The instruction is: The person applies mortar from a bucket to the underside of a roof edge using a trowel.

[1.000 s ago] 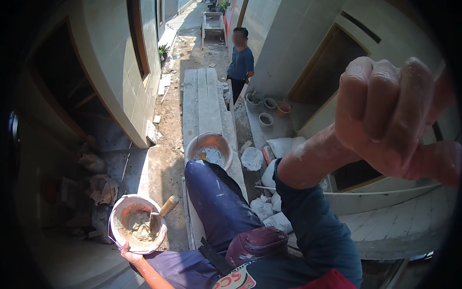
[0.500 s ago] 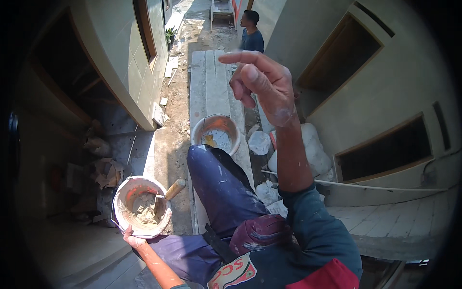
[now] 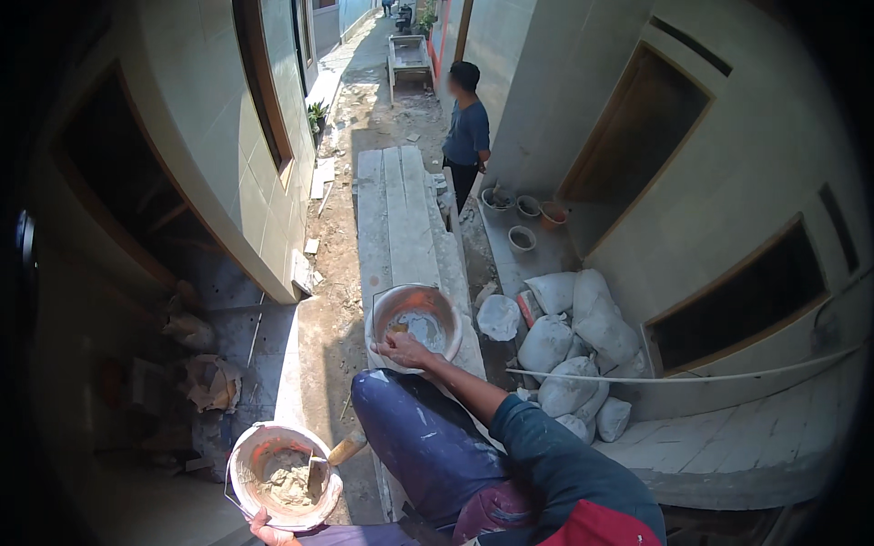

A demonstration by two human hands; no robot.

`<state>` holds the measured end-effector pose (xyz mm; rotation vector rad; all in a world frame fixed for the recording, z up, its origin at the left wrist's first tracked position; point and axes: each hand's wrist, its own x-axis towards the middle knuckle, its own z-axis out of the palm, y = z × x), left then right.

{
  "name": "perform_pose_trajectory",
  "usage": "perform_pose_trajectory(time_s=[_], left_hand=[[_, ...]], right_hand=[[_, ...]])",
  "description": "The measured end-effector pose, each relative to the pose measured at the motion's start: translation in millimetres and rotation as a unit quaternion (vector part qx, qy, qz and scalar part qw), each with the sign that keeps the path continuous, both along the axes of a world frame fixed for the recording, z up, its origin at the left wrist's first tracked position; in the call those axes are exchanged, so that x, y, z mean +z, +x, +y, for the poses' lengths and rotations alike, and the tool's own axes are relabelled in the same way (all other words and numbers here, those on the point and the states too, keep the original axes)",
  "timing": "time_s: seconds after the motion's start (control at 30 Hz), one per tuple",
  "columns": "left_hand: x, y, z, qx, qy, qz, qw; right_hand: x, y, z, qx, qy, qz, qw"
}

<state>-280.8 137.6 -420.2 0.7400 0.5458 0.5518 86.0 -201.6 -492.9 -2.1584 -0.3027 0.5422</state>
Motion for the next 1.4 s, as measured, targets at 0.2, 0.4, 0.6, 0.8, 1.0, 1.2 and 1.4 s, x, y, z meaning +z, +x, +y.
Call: perform_pose_trajectory(time_s=[0.2, 0.4, 0.6, 0.8, 1.0, 1.2, 1.4], left_hand=[[10.2, 20.0, -0.7, 0.003, 0.010, 0.015, 1.000], [8.5, 46.9, -5.1, -0.023, -0.001, 0.018, 1.000], [10.9, 34.6, 5.3, -0.006, 0.012, 0.009, 1.000], [-4.7, 40.6, 7.7, -0.013, 0.001, -0.014, 1.000], [-17.8, 38.5, 20.4, -0.009, -0.005, -0.036, 0.999], [-32.1, 53.4, 20.4, -0.024, -0.020, -0.067, 0.997], [-37.8, 54.4, 20.8, -0.030, -0.029, -0.081, 0.996]], right_hand=[[-32.4, 9.0, 1.5, 0.063, -0.322, -0.133, 0.935], [-99.6, 32.5, -25.6, 0.087, -0.320, -0.074, 0.940], [-25.5, 18.4, -1.2, -0.037, -0.140, 0.095, 0.985], [-14.3, 28.3, -42.4, -0.257, 0.227, 0.313, 0.886], [18.7, 24.9, -34.6, -0.294, 0.147, 0.254, 0.910], [66.0, 32.3, -56.7, -0.208, 0.259, 0.205, 0.921], [206.3, -11.5, -17.0, -0.168, 0.271, 0.110, 0.941]])
